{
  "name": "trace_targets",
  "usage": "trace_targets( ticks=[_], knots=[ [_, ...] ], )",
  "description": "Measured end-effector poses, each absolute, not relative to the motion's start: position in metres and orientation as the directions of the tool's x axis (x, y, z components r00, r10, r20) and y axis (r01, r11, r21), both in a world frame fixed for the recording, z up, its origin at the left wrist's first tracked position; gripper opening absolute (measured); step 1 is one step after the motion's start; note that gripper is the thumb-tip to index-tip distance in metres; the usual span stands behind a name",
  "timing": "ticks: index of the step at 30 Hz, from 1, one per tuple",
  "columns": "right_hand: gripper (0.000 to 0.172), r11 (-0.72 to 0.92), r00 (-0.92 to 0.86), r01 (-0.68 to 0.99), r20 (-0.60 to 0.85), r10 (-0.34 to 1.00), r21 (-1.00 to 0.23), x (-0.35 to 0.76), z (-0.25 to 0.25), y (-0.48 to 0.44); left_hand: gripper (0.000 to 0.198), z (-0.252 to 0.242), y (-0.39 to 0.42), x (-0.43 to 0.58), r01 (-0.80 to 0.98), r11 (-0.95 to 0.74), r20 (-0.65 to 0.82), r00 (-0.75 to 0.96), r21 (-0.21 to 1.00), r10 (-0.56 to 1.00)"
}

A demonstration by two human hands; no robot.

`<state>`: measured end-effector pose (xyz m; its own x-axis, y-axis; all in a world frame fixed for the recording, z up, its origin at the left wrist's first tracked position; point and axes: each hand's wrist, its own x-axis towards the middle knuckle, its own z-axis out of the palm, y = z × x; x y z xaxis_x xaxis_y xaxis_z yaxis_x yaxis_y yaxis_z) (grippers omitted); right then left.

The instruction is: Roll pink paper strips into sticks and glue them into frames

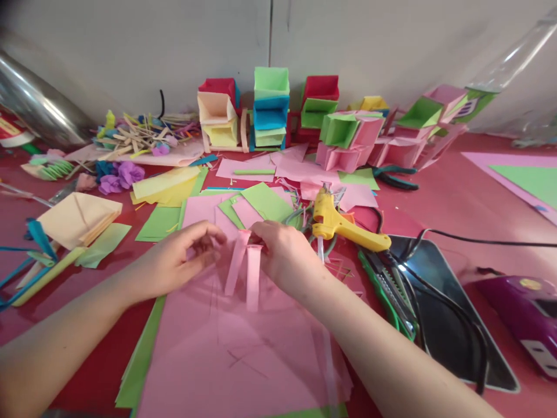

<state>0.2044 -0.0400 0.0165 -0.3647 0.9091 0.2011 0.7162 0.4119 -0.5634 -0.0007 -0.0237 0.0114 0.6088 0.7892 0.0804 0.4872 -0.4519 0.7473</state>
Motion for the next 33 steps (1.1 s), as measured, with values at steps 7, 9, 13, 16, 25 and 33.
trace_targets(
  ticks=[7, 9, 13, 16, 25, 33],
  knots=[
    [0.018, 0.447, -0.383, 0.768, 0.231, 0.895, -0.459, 0.203, 0.012, -0.039, 0.015, -0.007, -0.011, 0.018, 0.496, -0.583, 0.273, 0.562, 0.644, 0.781],
    [0.016, 0.470, -0.395, 0.775, 0.257, 0.882, -0.423, 0.207, 0.010, -0.038, 0.012, -0.006, -0.011, 0.017, 0.476, -0.593, 0.285, 0.571, 0.650, 0.770],
    [0.011, 0.482, -0.424, 0.785, 0.230, 0.876, -0.389, 0.209, 0.010, -0.036, 0.013, -0.005, -0.014, 0.013, 0.444, -0.594, 0.302, 0.568, 0.671, 0.765],
    [0.013, 0.504, -0.467, 0.782, 0.191, 0.863, -0.366, 0.206, 0.012, -0.035, 0.014, -0.007, -0.014, 0.011, 0.431, -0.600, 0.311, 0.571, 0.674, 0.760],
    [0.017, 0.597, -0.553, 0.749, 0.226, 0.802, -0.287, 0.201, 0.014, -0.037, 0.017, -0.017, -0.013, 0.015, 0.469, -0.616, 0.323, 0.564, 0.633, 0.760],
    [0.021, 0.572, -0.520, 0.775, 0.244, 0.818, -0.267, 0.199, 0.013, -0.040, 0.011, -0.015, -0.020, 0.017, 0.537, -0.613, 0.365, 0.502, 0.579, 0.784]
  ],
)
